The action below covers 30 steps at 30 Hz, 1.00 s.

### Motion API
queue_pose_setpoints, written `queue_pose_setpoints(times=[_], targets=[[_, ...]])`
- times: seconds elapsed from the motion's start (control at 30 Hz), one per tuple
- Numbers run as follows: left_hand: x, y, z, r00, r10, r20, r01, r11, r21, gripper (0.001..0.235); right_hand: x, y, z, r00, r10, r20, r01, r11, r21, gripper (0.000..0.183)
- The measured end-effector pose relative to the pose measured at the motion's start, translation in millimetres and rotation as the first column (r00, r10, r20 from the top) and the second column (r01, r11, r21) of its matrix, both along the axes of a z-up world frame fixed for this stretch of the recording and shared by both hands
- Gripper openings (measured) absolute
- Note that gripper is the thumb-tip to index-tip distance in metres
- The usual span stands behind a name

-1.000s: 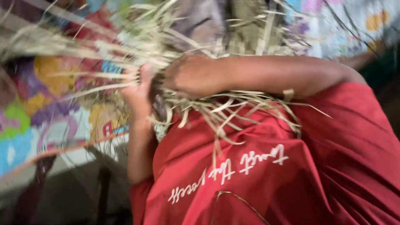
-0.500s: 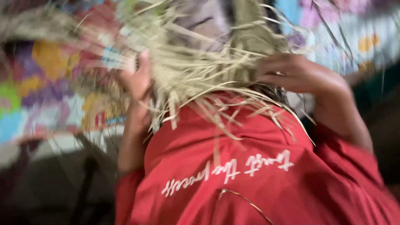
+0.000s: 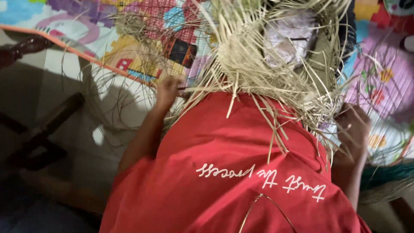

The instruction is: Hand-weaving a hat from dried straw strands while sitting on a floor mat.

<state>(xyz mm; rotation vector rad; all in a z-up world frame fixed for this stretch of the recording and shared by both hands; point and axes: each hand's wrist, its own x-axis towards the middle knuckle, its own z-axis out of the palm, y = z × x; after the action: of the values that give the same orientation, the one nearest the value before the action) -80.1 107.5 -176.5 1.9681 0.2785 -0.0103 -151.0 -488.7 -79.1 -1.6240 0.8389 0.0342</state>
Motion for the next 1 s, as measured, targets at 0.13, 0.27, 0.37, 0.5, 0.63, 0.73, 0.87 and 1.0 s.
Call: queue_pose_setpoints(times=[0.13,0.27,0.37,0.5,0.63,0.73,0.87,1.0], targets=[[10,71,-27,0.918,0.305,0.254,-0.381,0.855,0.351,0.021,9,41,30,0.995,0.102,0.004,-0.101,0.990,-0.103,0.010],[35,119,-69,0.816,0.474,0.330,-0.576,0.705,0.413,0.005,4,44,33,0.981,0.195,-0.012,-0.193,0.960,-0.201,0.011],[47,127,-94,0.822,0.550,0.151,-0.558,0.722,0.410,0.010,2,32,31,0.968,0.250,-0.019,-0.246,0.930,-0.272,0.013],[60,121,-97,0.828,0.535,0.169,-0.520,0.620,0.588,0.016,2,18,27,0.949,0.314,-0.030,-0.303,0.882,-0.361,0.016],[79,126,-89,0.877,0.439,0.194,-0.411,0.481,0.774,0.016,11,13,20,0.928,0.372,-0.034,-0.349,0.831,-0.433,0.021],[94,120,-56,0.903,0.415,0.115,-0.302,0.420,0.856,0.017,9,-2,-6,0.918,0.395,-0.041,-0.365,0.797,-0.481,0.024],[117,136,-69,0.861,0.500,-0.096,-0.211,0.522,0.826,0.026,6,-4,-13,0.941,0.334,0.057,-0.298,0.897,-0.326,0.019],[124,133,-48,0.769,0.574,-0.281,-0.383,0.766,0.516,0.016,14,-16,-21,0.852,0.402,-0.336,-0.493,0.400,-0.773,0.014]])
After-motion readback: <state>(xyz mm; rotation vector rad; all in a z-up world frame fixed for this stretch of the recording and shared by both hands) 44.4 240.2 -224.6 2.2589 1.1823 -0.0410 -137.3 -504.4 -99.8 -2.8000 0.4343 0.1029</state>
